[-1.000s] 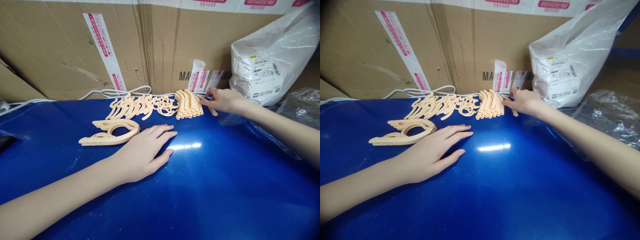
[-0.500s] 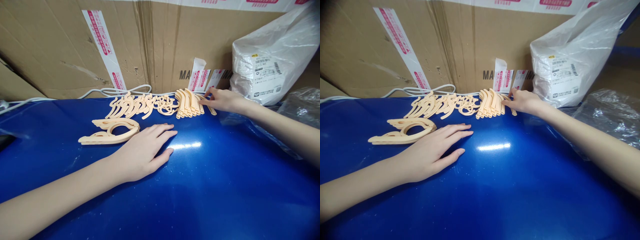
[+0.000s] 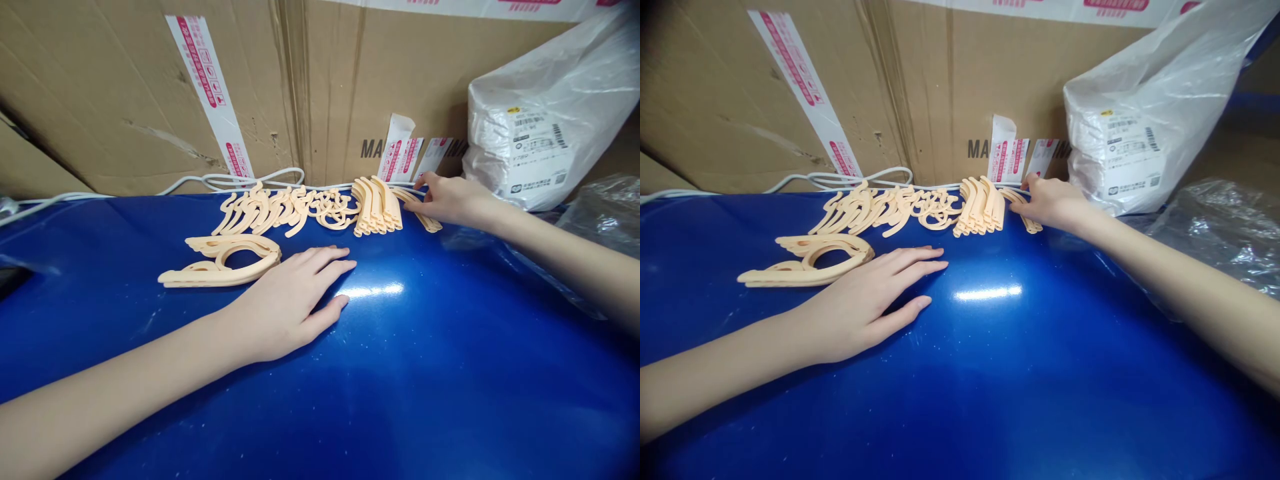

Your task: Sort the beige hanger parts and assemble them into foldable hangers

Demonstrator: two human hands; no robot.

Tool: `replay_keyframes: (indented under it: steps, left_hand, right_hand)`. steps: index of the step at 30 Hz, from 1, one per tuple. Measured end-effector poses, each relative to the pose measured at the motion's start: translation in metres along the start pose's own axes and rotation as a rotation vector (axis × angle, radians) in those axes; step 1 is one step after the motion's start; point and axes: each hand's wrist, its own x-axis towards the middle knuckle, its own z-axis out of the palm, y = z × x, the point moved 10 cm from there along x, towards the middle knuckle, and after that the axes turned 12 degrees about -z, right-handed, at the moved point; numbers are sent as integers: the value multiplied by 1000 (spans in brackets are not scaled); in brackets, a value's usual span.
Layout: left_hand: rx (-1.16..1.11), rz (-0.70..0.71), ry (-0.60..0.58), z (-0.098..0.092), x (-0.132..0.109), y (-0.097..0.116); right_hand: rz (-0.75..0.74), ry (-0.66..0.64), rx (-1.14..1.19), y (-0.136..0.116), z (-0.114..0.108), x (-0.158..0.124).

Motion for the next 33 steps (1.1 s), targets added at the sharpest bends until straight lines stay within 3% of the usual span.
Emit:
replay_keyframes:
  steps: [12, 18, 21, 25, 29, 33]
  left_hand:
    - [-10, -4, -2, -2, -1, 0]
    - [-21, -4, -6, -2, -2, 0]
    - [-79, -54, 71, -14, -4, -1]
    - [-156, -131, 220, -35, -20, -2]
    - [-171, -145, 193, -33, -38, 6]
    - [-200, -164, 94, -22, -41, 8]
  right_hand:
    - [36, 75, -36, -1, -15, -11]
    - [11, 266, -24, 3, -60, -18]
    - [-202, 360, 131, -25, -82, -36]
    - [-540, 251, 270, -95, -73, -84]
    - [-822, 171, 278, -162, -51, -139]
    - [-948, 229, 238, -191, -47, -162]
